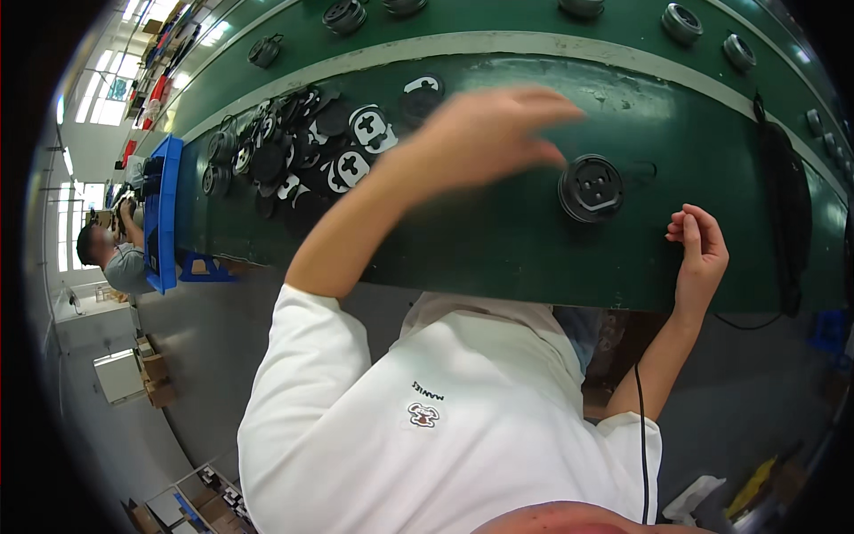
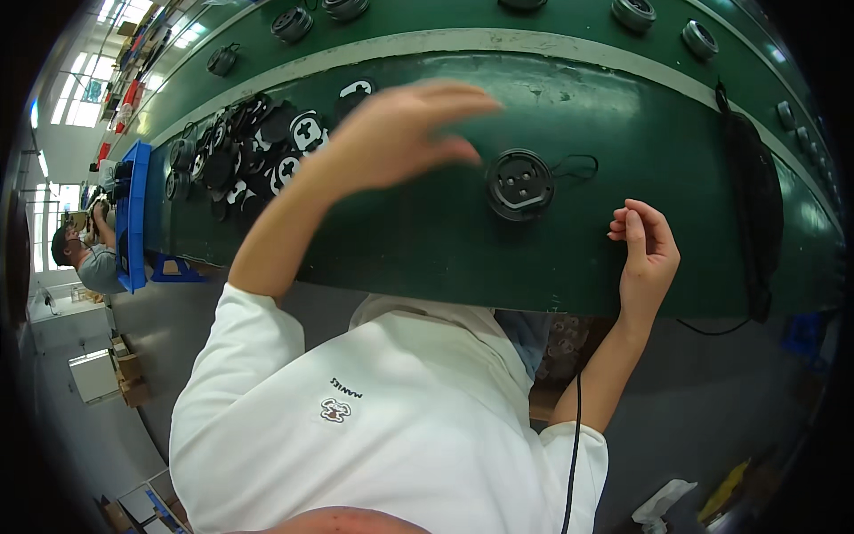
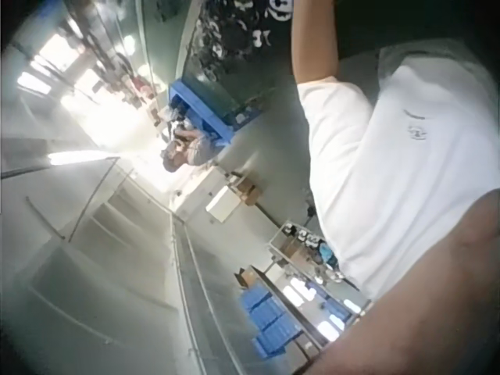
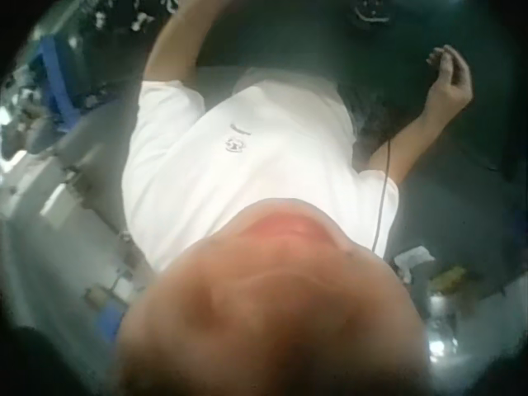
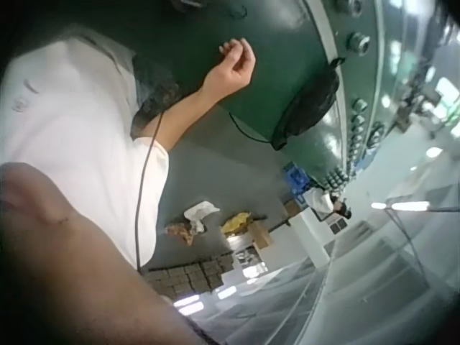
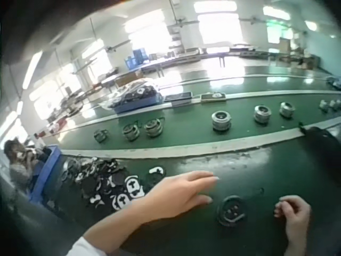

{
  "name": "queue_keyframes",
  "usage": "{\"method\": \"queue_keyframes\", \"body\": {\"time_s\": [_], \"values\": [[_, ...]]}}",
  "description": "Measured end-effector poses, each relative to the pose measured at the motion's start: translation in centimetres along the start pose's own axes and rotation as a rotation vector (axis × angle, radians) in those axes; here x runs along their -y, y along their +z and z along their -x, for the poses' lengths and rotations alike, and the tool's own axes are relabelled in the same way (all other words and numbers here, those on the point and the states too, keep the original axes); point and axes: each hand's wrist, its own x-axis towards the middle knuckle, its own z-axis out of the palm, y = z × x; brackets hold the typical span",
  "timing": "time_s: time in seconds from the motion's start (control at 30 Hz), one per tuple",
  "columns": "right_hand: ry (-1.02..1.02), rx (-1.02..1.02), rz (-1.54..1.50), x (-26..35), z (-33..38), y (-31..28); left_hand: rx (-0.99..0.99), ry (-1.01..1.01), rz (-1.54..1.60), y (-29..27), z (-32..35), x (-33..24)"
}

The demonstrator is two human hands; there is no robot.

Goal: Assembling small black plastic circular components at a factory workbench.

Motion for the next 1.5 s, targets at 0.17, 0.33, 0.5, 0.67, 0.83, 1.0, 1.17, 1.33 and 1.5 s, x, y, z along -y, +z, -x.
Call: {"method": "queue_keyframes", "body": {"time_s": [0.17,0.33,0.5,0.67,0.83,1.0,1.17,1.33,1.5], "values": [[-0.018,0.027,0.039,0.4,-0.4,0.1,0.026,-0.434,-0.573,-2.9,6.5,7.2],[-0.034,0.101,0.012,1.9,0.2,0.4,-0.149,-0.265,-0.503,-3.2,7.7,6.8],[-0.316,0.38,0.094,7.2,1.7,2.5,-0.155,-0.112,0.384,-3.0,4.9,-0.8],[0.002,0.284,-0.195,10.6,3.5,8.2,-0.218,0.101,0.731,0.8,2.7,-6.3],[-0.11,0.231,-0.172,9.3,2.5,8.0,-0.331,-0.335,1.447,2.7,2.7,-7.0],[-0.447,0.219,0.261,8.2,2.3,7.9,-0.135,-0.437,1.493,3.5,3.5,-5.6],[-0.882,-0.042,0.702,8.8,2.4,9.1,-0.284,-0.455,1.44,4.3,3.5,-6.1],[-0.868,-0.017,0.569,8.6,2.7,9.8,-0.346,-0.345,1.399,5.1,3.8,-6.9],[-0.881,0.047,0.492,8.3,2.9,10.1,-0.39,-0.269,1.401,5.6,4.0,-7.1]]}}
